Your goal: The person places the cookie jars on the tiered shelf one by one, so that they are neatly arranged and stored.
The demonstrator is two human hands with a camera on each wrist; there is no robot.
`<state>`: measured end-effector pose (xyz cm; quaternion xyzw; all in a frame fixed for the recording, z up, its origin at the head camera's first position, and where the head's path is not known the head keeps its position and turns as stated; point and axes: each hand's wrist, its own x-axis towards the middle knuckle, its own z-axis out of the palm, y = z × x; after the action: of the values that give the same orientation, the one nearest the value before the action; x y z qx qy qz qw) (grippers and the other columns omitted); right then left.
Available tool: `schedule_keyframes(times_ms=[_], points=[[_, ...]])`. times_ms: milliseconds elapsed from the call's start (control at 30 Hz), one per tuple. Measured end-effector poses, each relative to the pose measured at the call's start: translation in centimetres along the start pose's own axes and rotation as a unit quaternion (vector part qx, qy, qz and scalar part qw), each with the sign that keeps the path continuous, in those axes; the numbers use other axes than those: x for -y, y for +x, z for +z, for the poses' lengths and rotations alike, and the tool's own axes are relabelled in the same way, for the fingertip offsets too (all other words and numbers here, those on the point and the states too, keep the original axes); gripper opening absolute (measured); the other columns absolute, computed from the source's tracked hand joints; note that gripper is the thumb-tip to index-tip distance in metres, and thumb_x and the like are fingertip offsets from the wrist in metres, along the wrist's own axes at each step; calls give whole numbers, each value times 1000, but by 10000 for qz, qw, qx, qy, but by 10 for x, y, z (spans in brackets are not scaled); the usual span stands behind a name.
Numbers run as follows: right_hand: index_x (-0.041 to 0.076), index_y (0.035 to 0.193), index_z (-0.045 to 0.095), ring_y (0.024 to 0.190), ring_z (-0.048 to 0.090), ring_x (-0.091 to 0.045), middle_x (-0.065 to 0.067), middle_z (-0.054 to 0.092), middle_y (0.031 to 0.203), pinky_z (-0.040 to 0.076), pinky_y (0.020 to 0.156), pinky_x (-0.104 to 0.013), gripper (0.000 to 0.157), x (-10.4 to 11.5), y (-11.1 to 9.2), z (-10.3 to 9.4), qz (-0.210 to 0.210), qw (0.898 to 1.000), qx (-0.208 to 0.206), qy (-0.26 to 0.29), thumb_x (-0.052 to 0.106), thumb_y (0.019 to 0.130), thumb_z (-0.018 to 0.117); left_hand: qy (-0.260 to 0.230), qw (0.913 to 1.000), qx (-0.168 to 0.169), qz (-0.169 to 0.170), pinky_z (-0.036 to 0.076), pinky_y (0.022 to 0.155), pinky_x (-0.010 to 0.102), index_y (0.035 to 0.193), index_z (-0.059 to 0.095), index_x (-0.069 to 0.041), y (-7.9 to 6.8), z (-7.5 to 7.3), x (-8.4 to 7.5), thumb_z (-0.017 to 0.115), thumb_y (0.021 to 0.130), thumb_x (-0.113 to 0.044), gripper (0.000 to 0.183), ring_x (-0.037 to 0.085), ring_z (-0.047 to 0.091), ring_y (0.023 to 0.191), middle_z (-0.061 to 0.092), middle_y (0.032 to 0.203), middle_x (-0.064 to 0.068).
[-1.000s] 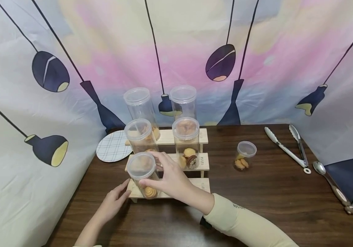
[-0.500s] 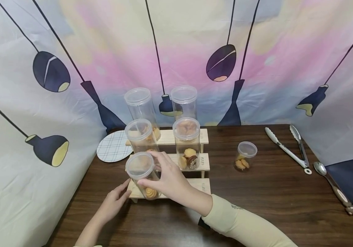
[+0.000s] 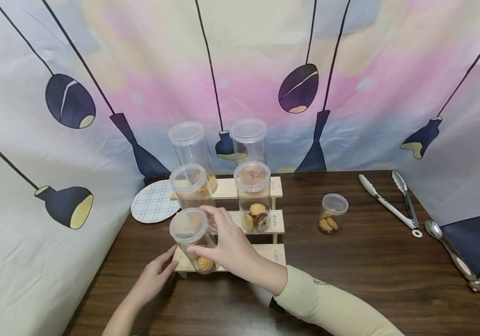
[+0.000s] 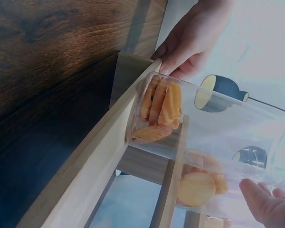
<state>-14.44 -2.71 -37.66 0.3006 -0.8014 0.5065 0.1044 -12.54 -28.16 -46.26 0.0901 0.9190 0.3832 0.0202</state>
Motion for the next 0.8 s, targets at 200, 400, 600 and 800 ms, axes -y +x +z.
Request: schedule_keyframes(times_ms=[200, 400, 600, 800], points=[[19, 146, 33, 96, 52, -6, 5, 47, 114, 48, 80, -19, 89, -2, -1, 0, -155, 9988, -4, -455, 49, 75, 79, -4, 10000, 19, 12, 31, 103, 61, 143, 41, 3, -1, 0, 0, 53, 101, -22, 51, 44, 38, 129, 44, 139, 28], [18, 147, 31, 105, 46, -10, 3, 45, 126, 46, 84, -26, 89, 0, -5, -6, -328, 9971, -48, -684, 52, 78, 75, -24, 10000, 38, -12, 30, 103, 60, 143, 40, 4, 0, 0, 0, 52, 101, -24, 52, 44, 37, 130, 43, 140, 28], [14, 147, 31, 129, 34, -9, 3, 34, 143, 35, 104, -30, 84, 8, -12, -16, -744, 9943, -126, -759, 44, 82, 75, -18, 10000, 32, 0, 29, 103, 61, 143, 41, 4, 0, 0, 1, 53, 101, -23, 51, 45, 37, 129, 43, 140, 27], [13, 148, 31, 133, 33, -11, 2, 34, 146, 34, 106, -31, 81, 20, -25, -29, -1268, 9879, -260, -859, 41, 84, 74, -1, 9999, -38, 115, 31, 103, 60, 142, 42, 5, 0, 1, 2, 53, 101, -20, 50, 44, 39, 128, 44, 139, 28]])
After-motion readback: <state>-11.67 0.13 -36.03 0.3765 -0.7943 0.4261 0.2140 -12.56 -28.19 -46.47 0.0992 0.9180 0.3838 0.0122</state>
